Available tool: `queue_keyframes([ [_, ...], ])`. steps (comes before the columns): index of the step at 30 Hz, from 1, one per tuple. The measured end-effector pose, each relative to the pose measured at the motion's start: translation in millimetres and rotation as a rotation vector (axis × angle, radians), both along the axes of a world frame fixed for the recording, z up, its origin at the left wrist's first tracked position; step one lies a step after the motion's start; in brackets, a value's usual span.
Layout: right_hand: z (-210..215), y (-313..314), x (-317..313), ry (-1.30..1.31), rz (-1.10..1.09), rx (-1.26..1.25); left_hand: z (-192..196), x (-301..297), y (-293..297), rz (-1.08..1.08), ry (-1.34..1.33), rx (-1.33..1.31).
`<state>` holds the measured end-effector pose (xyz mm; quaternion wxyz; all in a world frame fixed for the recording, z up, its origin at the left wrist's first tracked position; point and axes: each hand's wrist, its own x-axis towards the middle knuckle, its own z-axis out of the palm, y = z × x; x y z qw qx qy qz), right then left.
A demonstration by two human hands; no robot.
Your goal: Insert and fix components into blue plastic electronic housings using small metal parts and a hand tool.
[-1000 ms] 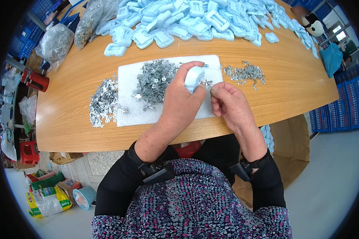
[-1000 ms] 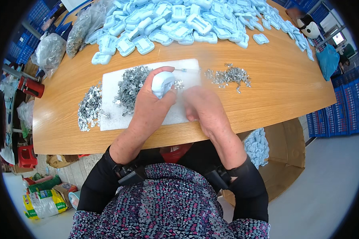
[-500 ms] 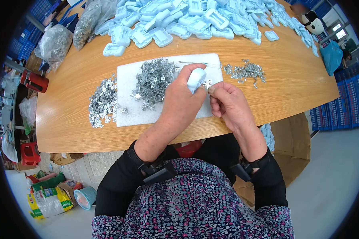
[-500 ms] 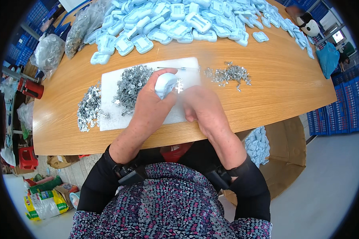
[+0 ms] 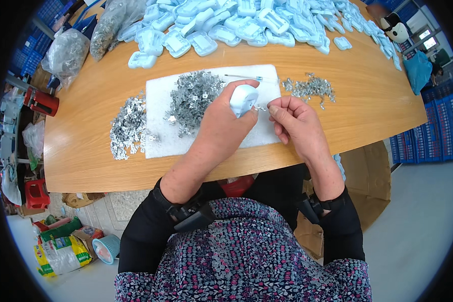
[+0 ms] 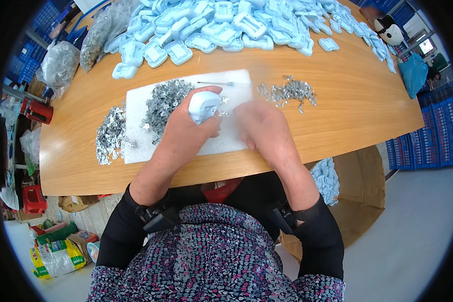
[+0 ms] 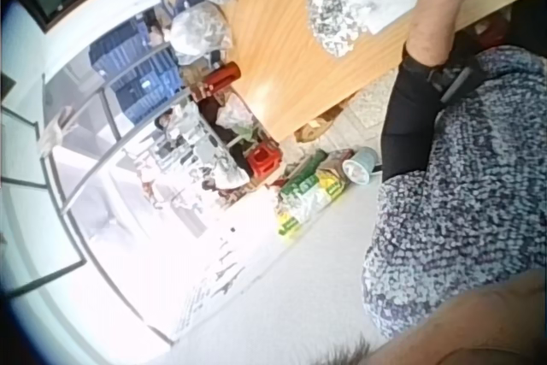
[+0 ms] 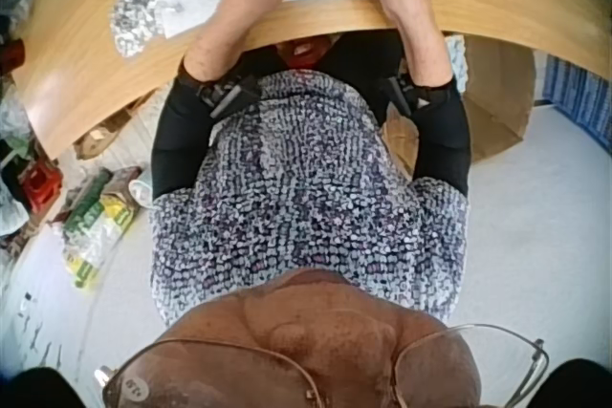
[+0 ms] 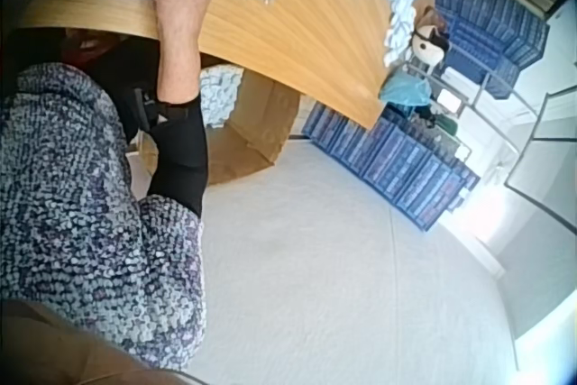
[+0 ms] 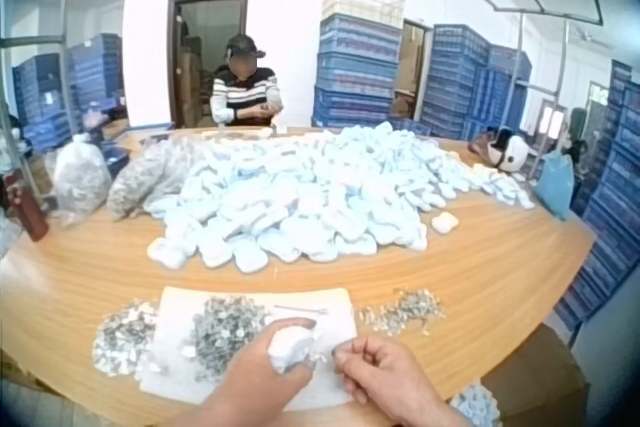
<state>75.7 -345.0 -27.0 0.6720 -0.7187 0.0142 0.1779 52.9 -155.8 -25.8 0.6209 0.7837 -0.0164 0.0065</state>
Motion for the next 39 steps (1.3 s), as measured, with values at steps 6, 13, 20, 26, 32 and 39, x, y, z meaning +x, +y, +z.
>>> queue_keyframes([
  [6,-4.3,6.0,-13.9,0.025,0.009,0.147,9.2,-11.3,-3.6,-0.026,0.217,-0.265],
  [13,-12.2,8.9,-23.6,0.043,0.015,0.295,0.4,-20.6,-5.5,-0.063,0.273,-0.458],
  [20,-5.3,5.4,-22.7,0.033,0.025,0.286,10.4,-26.2,-5.1,-0.046,0.422,-0.697],
  [26,19.5,5.9,-28.3,-0.319,0.139,0.034,-3.8,-31.8,20.9,-0.272,0.574,-1.024],
  [32,37.9,10.6,-25.5,-0.644,0.347,-0.32,-2.3,-39.8,20.8,-0.23,0.603,-1.006],
  [39,30.8,4.7,-40.7,-0.195,0.233,0.129,3.7,-31.9,23.5,-0.062,0.279,-1.125],
])
